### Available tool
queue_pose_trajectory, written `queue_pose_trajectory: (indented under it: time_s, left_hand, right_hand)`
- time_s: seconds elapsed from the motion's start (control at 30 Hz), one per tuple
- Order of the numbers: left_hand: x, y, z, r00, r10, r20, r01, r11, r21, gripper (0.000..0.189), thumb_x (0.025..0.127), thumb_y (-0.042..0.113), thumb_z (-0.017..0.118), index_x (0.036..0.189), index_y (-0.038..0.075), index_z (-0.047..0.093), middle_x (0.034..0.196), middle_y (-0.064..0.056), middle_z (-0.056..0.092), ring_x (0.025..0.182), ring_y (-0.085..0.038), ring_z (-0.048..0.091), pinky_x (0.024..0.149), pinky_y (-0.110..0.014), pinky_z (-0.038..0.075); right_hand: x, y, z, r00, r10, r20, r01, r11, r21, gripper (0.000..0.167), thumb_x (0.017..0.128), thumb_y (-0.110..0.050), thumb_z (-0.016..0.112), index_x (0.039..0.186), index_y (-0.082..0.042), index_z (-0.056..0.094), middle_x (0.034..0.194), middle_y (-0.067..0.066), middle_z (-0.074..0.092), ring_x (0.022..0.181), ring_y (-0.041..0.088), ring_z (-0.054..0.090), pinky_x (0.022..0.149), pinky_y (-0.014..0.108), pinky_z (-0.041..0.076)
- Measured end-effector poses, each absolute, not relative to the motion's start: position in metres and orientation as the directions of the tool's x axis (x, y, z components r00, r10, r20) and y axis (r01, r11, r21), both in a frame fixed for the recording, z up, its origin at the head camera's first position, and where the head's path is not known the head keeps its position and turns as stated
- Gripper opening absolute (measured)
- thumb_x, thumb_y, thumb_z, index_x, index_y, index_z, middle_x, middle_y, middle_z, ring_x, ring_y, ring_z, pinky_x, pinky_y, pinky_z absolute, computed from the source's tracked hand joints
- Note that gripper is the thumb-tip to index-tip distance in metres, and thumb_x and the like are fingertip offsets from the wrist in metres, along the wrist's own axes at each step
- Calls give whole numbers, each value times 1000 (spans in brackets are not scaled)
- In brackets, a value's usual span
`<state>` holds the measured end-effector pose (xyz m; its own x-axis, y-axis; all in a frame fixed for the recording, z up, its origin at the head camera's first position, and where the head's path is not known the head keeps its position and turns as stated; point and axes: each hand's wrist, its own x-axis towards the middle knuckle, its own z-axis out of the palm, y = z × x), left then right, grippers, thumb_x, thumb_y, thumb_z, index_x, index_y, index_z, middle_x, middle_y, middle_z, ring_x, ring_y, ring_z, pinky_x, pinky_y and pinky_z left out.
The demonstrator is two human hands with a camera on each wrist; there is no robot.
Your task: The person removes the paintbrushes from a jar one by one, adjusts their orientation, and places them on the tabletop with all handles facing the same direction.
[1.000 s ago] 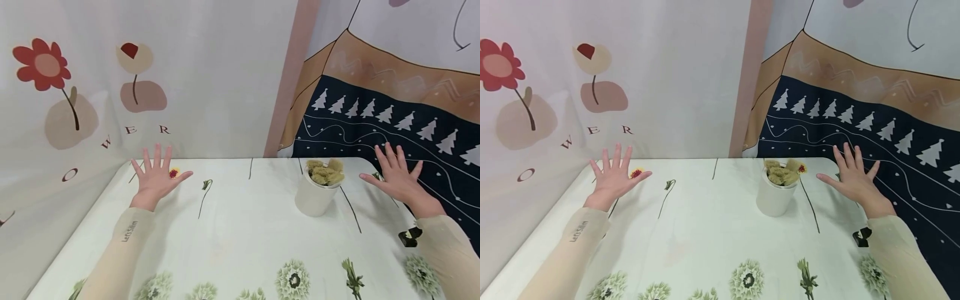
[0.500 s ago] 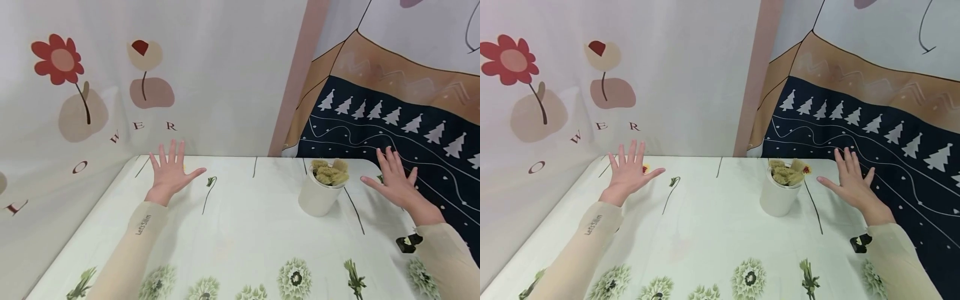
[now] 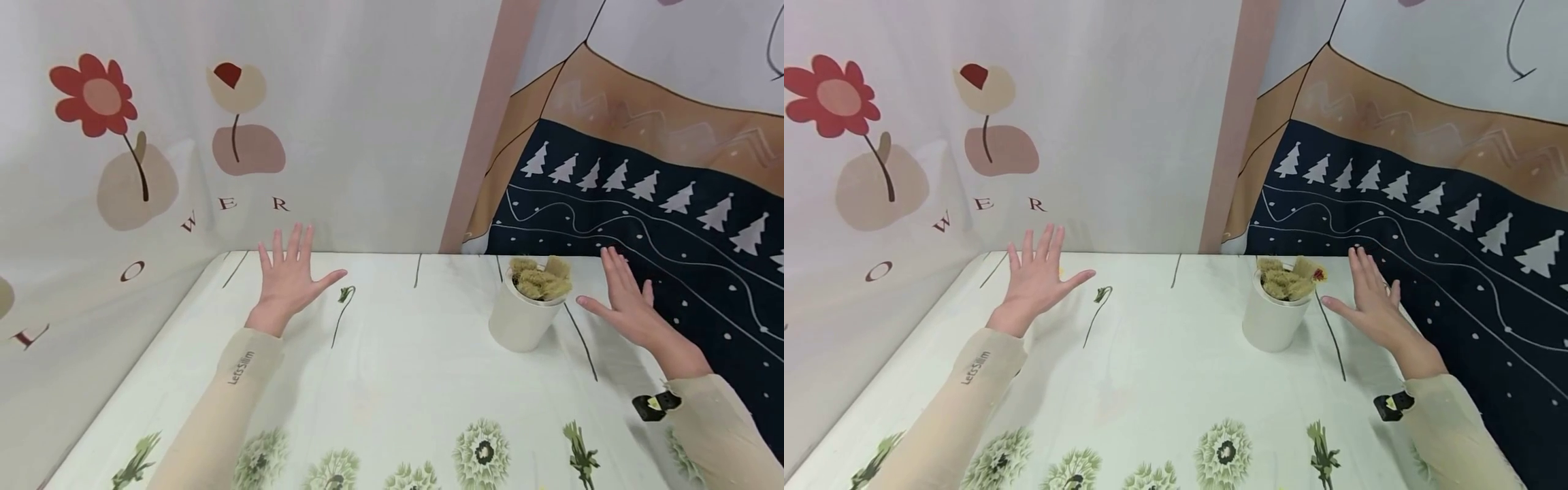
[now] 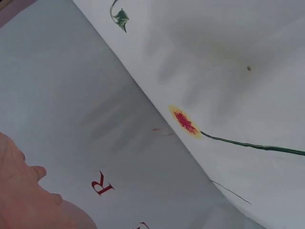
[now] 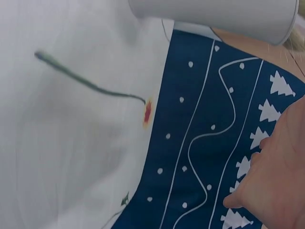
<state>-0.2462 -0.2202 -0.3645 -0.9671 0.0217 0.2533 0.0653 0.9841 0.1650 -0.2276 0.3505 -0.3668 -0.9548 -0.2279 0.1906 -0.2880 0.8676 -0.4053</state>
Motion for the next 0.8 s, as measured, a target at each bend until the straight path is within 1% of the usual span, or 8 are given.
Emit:
queue_pose_trajectory:
  time_s: [0.1, 0.2, 0.33, 0.43, 0.57, 0.73, 0.77, 0.8]
  left_hand:
    - [-247, -216, -364, -966, 30, 258, 77, 982, 175, 112, 85, 82, 45, 161, 17, -5, 170, -9, -4, 154, -42, -13, 120, -67, -14]
    - [-246, -212, -364, -964, 37, 264, 87, 979, 182, 111, 85, 82, 45, 161, 17, -4, 170, -10, 0, 154, -41, -13, 120, -67, -13]
    - [-246, -206, -366, -966, 46, 256, 95, 979, 182, 110, 86, 83, 42, 161, 19, -6, 170, -9, -1, 155, -40, -14, 121, -65, -14]
    - [-245, -201, -367, -968, 53, 244, 100, 978, 182, 110, 86, 83, 41, 161, 19, -7, 170, -7, -4, 155, -39, -14, 121, -64, -15]
    - [-245, -194, -368, -969, 62, 238, 109, 976, 187, 109, 86, 82, 43, 161, 17, -2, 170, -7, -2, 155, -39, -13, 122, -63, -14]
    - [-246, -186, -369, -969, 73, 235, 116, 978, 174, 108, 86, 82, 42, 162, 17, 0, 170, -6, 1, 156, -38, -11, 123, -62, -12]
    - [-247, -185, -370, -969, 76, 237, 118, 978, 170, 108, 86, 82, 42, 162, 17, 1, 170, -6, 2, 156, -37, -11, 124, -61, -11]
    - [-247, -184, -370, -968, 79, 238, 121, 978, 169, 108, 87, 82, 42, 162, 17, 1, 170, -6, 3, 156, -37, -10, 124, -61, -11]
  right_hand:
    - [-228, 348, -368, -947, -248, 203, -314, 844, -434, 98, 100, -43, 54, 158, -12, -18, 165, 15, -22, 153, 41, -17, 106, 82, -15]
    - [-228, 344, -369, -937, -270, 220, -343, 822, -454, 96, 100, -42, 54, 158, -10, -16, 166, 16, -21, 153, 44, -13, 107, 82, -14]
    - [-228, 338, -370, -927, -294, 231, -372, 781, -502, 93, 102, -40, 52, 159, -9, -14, 166, 18, -20, 152, 47, -12, 107, 82, -13]
    - [-228, 334, -370, -923, -309, 230, -386, 726, -569, 90, 102, -34, 53, 159, -11, -13, 166, 18, -19, 152, 48, -13, 109, 81, -7]
    - [-229, 330, -371, -905, -346, 248, -420, 637, -646, 88, 102, -22, 55, 160, -14, -10, 167, 20, -14, 151, 52, -6, 112, 80, 2]
    - [-228, 325, -373, -885, -384, 265, -450, 551, -703, 84, 101, -12, 56, 161, -15, -2, 166, 24, -4, 148, 55, 2, 111, 80, 4]
    - [-228, 323, -373, -885, -384, 261, -446, 547, -708, 82, 101, -12, 57, 162, -15, 2, 166, 24, 0, 149, 53, 4, 112, 78, 8]
    - [-228, 322, -374, -889, -383, 253, -439, 549, -711, 80, 101, -12, 57, 162, -14, 4, 166, 25, 4, 150, 49, 7, 119, 69, 12]
